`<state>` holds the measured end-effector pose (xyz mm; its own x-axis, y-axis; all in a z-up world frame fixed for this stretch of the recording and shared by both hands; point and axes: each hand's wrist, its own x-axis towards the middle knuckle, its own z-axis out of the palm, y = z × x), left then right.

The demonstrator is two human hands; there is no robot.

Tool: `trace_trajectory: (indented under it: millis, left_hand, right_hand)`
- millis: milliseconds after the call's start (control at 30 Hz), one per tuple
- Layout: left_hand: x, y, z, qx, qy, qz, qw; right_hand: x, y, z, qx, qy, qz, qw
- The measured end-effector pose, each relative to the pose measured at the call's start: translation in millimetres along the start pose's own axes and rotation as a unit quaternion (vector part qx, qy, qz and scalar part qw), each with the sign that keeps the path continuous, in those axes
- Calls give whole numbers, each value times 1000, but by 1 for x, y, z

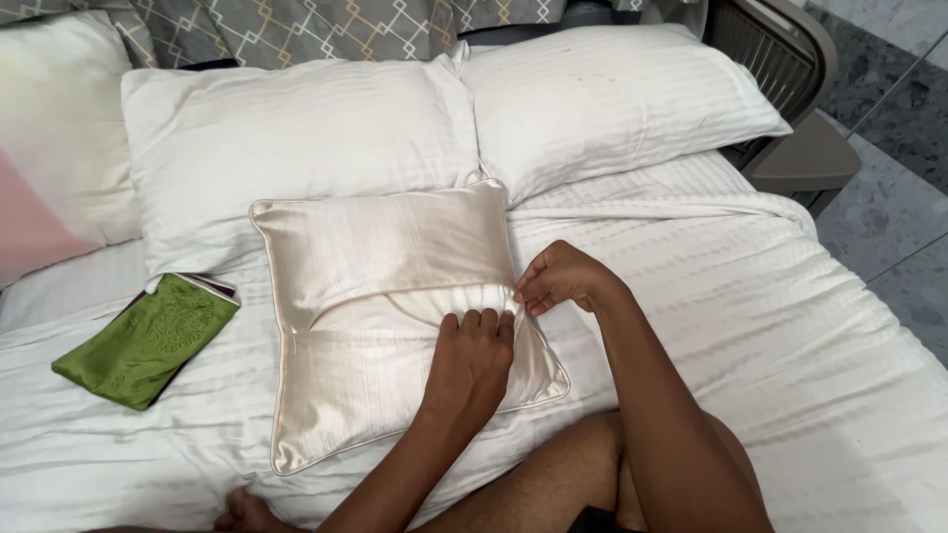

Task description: The person sits on a bed and puts a beige pillowcase onto a white pillow by hand, smoothing the fabric and tucking the corners. They then place a purple and green pillow on the bed and proceed to put a beige pillowcase onto a pink and white pillow.

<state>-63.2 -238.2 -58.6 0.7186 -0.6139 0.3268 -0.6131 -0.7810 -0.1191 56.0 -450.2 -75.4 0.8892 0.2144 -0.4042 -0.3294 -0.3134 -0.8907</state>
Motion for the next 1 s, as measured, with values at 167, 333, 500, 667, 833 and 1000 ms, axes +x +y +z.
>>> trace_trajectory:
  millis: [167,333,500,667,833,1000]
  left_hand:
    - [-2,1,2,-4,17,-11,1000]
    - [-4,3,3,6,25,-14,1000]
    - [0,-9,8,-51,23,-30,998]
    - [-1,-17,3,-109,57,-32,992]
    - [-5,-22,7,-135,86,-40,986]
    - [12,-35,-7,-203,32,-104,973]
  right_hand:
    - [-1,1,-1,39,17,31,999]
    - [23,29,-11,115,6,74,991]
    - [23,30,-13,144,-8,69,987]
    - [18,29,-17,149,-21,73,986]
    - [20,29,-17,141,-70,54,986]
    - [4,15,-13,124,-70,5,990]
